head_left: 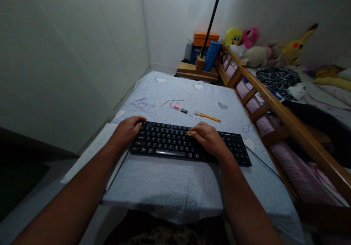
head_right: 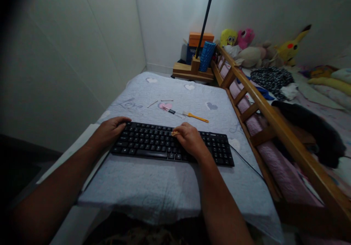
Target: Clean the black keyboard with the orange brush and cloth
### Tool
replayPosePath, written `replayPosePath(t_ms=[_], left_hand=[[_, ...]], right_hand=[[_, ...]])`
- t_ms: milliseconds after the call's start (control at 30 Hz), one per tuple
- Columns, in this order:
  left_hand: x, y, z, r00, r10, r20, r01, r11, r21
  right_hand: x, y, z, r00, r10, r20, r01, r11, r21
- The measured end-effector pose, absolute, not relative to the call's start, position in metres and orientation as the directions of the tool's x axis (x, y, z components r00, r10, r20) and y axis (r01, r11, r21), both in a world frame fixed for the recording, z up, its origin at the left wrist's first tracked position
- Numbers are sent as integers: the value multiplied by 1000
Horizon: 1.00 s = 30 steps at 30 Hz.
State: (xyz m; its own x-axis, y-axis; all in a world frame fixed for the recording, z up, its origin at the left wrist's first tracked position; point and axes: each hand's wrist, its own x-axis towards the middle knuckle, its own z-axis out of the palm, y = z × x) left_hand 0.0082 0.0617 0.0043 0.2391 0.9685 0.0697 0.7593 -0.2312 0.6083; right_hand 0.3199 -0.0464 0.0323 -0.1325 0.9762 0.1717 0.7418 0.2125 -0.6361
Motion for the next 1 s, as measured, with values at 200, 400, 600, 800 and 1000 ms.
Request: replayPosePath(t_ms=[200, 400, 600, 800, 1000], left_hand=[[8, 62, 3, 232, 971, 60, 774, -222, 593], [7, 64, 2, 257, 963, 77, 761, -251, 598], [7, 63, 3, 262, 962, 76, 761, -255, 596], [8, 62, 4, 255, 965, 68, 760, -244, 602], [8, 63, 3, 247, 966, 79, 755, -243, 608]], right_hand=[[311, -31, 19, -26, 964, 264, 829, 168, -533], [312, -33, 20, -77, 973, 217, 818, 186, -544], [316, -43, 28, -148, 977, 152, 787, 210, -580], [316, -51, 38, -217, 972, 86, 778, 225, -586], [316, -56, 44, -281, 959, 29, 770, 243, -590]])
